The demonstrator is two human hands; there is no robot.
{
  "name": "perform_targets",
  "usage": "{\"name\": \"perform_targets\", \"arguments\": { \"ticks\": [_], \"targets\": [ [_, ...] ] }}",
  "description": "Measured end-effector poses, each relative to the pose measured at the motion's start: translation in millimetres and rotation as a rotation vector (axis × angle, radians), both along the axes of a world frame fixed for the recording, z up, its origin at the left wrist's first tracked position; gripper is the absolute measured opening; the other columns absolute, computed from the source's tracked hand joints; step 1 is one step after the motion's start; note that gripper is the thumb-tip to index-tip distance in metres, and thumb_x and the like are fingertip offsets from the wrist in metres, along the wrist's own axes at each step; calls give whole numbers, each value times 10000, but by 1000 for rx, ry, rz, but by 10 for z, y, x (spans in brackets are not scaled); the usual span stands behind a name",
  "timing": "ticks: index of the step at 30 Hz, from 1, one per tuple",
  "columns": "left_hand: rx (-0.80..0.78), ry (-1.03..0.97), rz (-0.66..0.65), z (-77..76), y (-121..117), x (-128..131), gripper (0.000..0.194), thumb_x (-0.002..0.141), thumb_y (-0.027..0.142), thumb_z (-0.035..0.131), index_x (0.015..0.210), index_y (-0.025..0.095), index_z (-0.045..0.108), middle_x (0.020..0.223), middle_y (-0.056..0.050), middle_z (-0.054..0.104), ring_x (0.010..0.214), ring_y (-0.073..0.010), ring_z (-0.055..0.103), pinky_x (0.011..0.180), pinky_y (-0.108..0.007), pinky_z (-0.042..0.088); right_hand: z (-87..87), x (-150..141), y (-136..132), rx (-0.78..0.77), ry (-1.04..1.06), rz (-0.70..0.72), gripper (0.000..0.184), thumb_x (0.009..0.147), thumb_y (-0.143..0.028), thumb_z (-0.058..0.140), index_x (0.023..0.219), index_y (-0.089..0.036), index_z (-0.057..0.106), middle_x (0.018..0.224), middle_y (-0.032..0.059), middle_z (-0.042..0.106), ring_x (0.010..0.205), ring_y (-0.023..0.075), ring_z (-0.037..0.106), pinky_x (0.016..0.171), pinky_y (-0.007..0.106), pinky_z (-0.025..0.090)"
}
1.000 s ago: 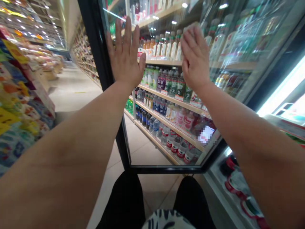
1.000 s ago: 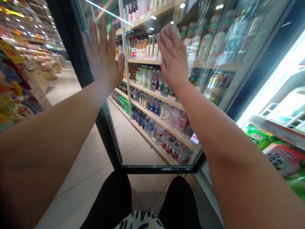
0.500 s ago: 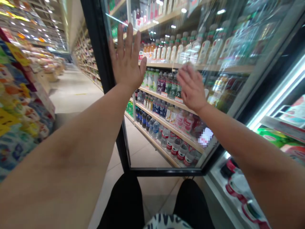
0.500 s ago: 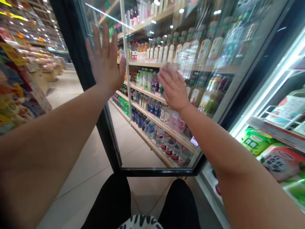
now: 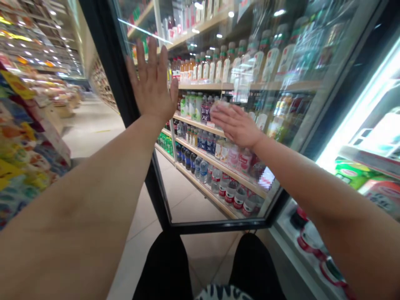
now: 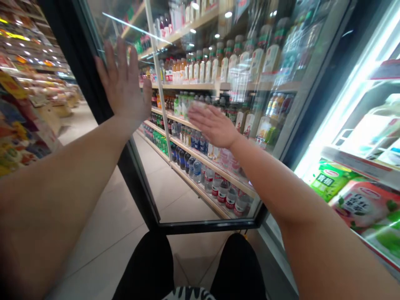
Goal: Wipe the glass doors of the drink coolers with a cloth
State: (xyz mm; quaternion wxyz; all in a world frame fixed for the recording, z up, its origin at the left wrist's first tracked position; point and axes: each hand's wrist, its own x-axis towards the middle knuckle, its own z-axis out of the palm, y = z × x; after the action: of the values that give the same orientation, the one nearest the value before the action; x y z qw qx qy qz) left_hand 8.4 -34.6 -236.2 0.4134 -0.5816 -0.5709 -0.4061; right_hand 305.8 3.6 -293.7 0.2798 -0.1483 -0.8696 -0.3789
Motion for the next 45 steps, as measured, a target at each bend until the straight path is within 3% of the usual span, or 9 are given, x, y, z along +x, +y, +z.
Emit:
{"name": "perform_targets", "arguments": {
  "ticks": [4, 6, 11, 17, 22, 28, 35, 41, 45],
  "targets": [
    [34, -18, -119, -20, 15, -24, 793, 924, 369, 485, 1650, 270, 183, 1693, 97, 33, 1560, -219, -59, 1250, -386, -168, 164, 244, 135, 128, 478, -30, 554, 1047, -268, 282, 1601, -286, 307, 1652, -11, 302, 1574, 232, 123, 1269, 597, 198],
    [35, -19, -137, -23, 43, -44, 810, 924, 381, 515, 1650, 281, 171, 1694, 100, 19, 1558, -225, -80, 1237, -378, -203, 78, 314, 150, 155, 460, 3, 573, 1054, -271, 288, 1624, -278, 237, 1665, 14, 271, 1578, 250, 84, 1260, 623, 188],
    [34, 5, -70, -14, 121, -80, 856, 913, 345, 577, 1652, 276, 149, 1701, 60, 21, 1556, -229, -89, 1237, -393, -193, -148, 344, 40, 115, 37, 79, 554, 1034, -277, 395, 1573, -386, 329, 1555, -80, 473, 1500, 164, 352, 1252, 463, 329],
    [42, 34, -14, -27, 95, -60, 918, 861, 237, 597, 1654, 269, 135, 1702, 51, 12, 1557, -231, -83, 1242, -425, -179, 80, 455, 107, 207, 559, -13, 520, 1075, -284, 270, 1590, -245, 334, 1628, 72, 352, 1569, 257, 154, 1233, 619, 250],
    [66, 21, -165, -59, 42, -44, 837, 917, 285, 552, 1650, 288, 147, 1685, 132, -31, 1552, -187, -114, 1235, -377, -219, -203, 298, 42, 73, 78, 59, 569, 1043, -269, 350, 1603, -336, 279, 1579, -22, 444, 1528, 213, 296, 1254, 549, 289],
    [72, 38, -101, -52, 24, -25, 845, 915, 241, 571, 1650, 251, 155, 1699, 31, 58, 1557, -235, -51, 1252, -477, -118, 219, -2, 126, 149, 449, 76, 520, 1047, -287, 324, 1564, -271, 384, 1623, 10, 370, 1567, 239, 168, 1276, 567, 212],
    [37, -15, -203, -41, -81, 11, 742, 961, 299, 512, 1641, 266, 216, 1689, 78, 85, 1558, -188, -78, 1271, -451, -122, -238, -592, -71, -7, -158, 177, 520, 1019, -209, 330, 1511, -326, 450, 1546, -63, 487, 1502, 133, 339, 1294, 432, 256],
    [28, 0, -205, -47, -84, 16, 741, 957, 327, 453, 1647, 244, 195, 1686, 103, 38, 1557, -202, -83, 1264, -476, -122, -112, -840, -89, -40, 221, 71, 586, 973, -177, 389, 1554, -248, 402, 1628, -2, 356, 1566, 213, 156, 1297, 567, 131],
    [35, -26, -185, -35, -87, 49, 779, 913, 286, 477, 1645, 215, 219, 1686, 88, 66, 1559, -229, -60, 1261, -490, -121, -501, -1021, -216, -88, -201, 99, 519, 1032, -178, 319, 1514, -297, 472, 1582, -33, 433, 1515, 96, 296, 1298, 402, 242]
  ]
}}
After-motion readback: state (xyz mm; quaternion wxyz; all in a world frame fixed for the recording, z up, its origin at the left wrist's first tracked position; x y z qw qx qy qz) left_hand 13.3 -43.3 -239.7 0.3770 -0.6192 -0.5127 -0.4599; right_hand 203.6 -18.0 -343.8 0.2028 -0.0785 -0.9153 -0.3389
